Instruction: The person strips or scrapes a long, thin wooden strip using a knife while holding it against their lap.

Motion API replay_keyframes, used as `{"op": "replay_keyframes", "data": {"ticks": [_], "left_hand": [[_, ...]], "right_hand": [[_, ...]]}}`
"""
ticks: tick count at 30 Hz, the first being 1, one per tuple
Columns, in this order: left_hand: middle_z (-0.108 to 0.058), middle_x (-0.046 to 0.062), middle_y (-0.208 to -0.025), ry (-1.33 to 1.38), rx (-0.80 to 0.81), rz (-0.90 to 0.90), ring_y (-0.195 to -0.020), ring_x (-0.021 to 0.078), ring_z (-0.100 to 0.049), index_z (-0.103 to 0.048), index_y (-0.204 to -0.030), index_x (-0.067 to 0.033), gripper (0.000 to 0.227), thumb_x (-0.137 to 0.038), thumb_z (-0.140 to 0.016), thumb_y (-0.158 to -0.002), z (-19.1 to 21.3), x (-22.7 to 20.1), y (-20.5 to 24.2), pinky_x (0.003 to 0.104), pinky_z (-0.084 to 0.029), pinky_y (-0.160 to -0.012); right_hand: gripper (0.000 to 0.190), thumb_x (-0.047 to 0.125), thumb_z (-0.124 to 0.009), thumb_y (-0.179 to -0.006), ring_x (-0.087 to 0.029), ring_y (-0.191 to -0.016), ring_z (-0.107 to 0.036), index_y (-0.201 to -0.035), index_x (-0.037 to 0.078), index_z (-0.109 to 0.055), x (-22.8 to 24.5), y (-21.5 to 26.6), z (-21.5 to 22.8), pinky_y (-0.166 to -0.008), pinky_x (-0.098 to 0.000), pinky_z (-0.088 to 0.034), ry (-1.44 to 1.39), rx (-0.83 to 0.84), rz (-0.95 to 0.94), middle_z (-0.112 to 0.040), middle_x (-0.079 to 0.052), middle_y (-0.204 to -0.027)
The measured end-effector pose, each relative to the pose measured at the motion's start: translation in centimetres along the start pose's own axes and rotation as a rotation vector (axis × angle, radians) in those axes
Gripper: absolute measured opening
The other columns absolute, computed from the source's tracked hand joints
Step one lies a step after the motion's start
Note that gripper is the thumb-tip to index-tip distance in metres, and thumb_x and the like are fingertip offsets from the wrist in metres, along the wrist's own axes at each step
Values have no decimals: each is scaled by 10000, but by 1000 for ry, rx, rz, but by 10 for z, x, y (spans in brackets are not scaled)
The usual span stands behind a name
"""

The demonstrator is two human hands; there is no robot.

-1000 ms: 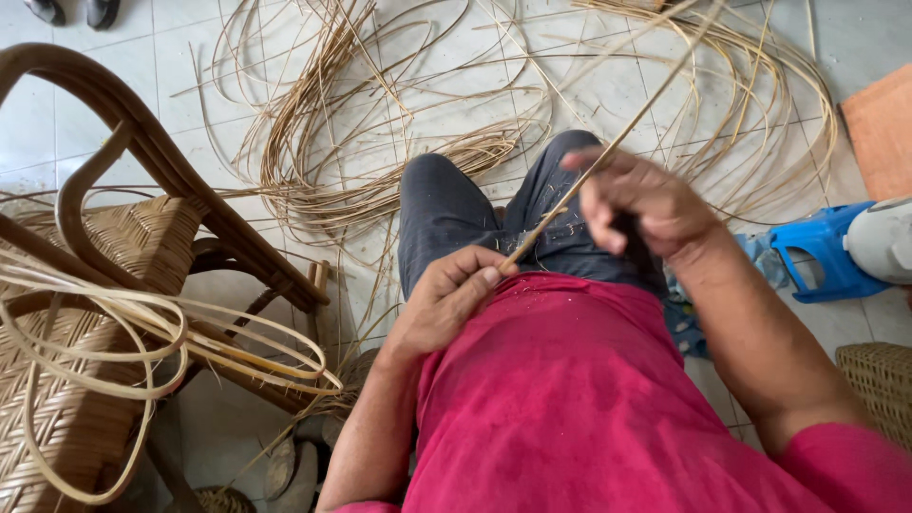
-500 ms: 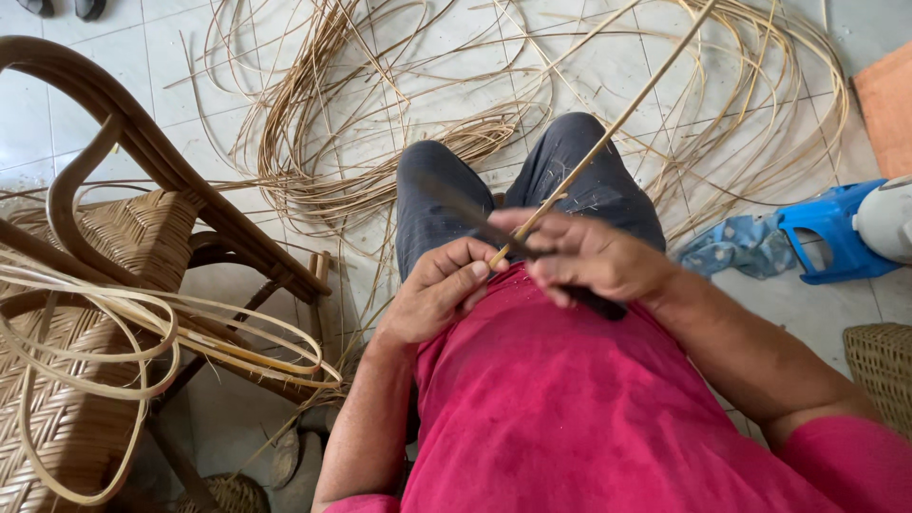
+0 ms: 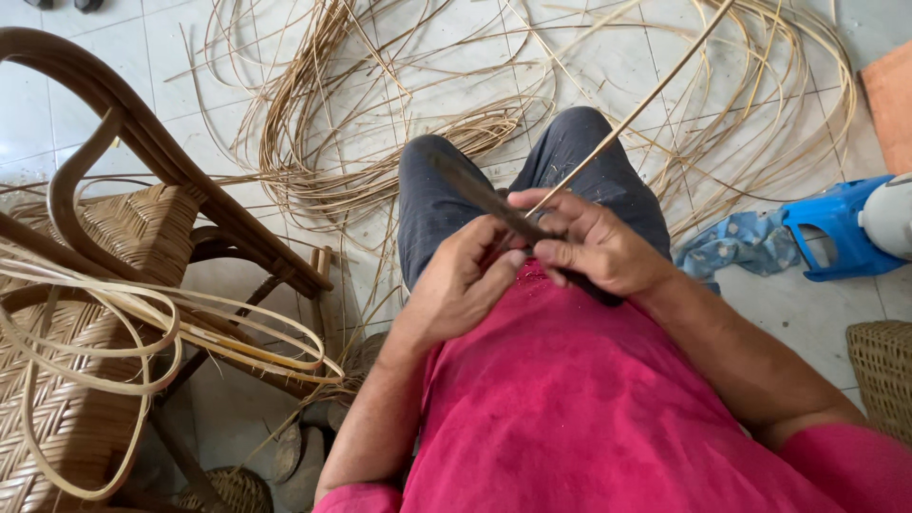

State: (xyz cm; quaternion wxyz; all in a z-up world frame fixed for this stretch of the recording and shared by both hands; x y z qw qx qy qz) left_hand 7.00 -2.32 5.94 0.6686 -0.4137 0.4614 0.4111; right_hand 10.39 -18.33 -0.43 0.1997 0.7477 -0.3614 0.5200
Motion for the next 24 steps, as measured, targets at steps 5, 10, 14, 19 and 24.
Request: {"op": "replay_keyframes", "data": {"ticks": [5, 10, 14, 19, 24], "left_hand": [[-677, 93, -873, 84, -83, -27, -812, 198, -666, -731, -1058, -71, 171, -194, -613, -1043, -7, -22, -7, 351, -564, -717], [-616, 75, -731, 63, -186, -19, -675, 151, -579, -735, -960, -61, 163, -193, -666, -1027, -11, 5, 6, 306, -491, -580], [-652, 76, -742, 238, -173, -7, -709, 102, -584, -737, -1027, -30, 151, -157, -656, -1035, -13, -5, 6, 270, -515, -606], [-721, 77, -1014, 435, -14, 17, -965, 87, -598, -638, -1369, 39, 361, -102, -658, -1037, -17, 2, 14, 320, -569, -861], [-687, 70, -849, 470, -124, 11, -821, 99, -597, -718, -1202, 52, 221, -83, -625, -1053, -17, 18, 19, 280, -554, -755]], "right_hand": [[614, -7, -637, -966, -132, -574, -650, -1545, -13, -432, 5, 1, -6, -519, -220, -543, 116, -16, 58, -654, -113, -813], [638, 15, -672, -950, -116, -579, -648, -1546, -20, -445, 2, 4, -5, -533, -216, -554, 191, -78, 81, -664, -112, -817], [656, 32, -593, -994, -95, -559, -603, -1603, 4, -349, 25, -2, -25, -501, -201, -511, 188, 90, 11, -671, -95, -863], [758, 37, -582, -985, -71, -548, -580, -1651, 43, -221, 24, 0, -29, -490, -174, -499, 112, 226, -74, -657, -66, -890], [777, 37, -623, -976, -65, -604, -566, -1657, 70, -251, 11, 3, -26, -548, -191, -541, 212, 118, 0, -714, -124, -1141]]}}
Point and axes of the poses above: each hand's wrist, its own y-axis away from the middle knuckle, its own z-axis out of the back of the hand, x = y × z, the point moved 6 cm from there along -y, towards the middle knuckle
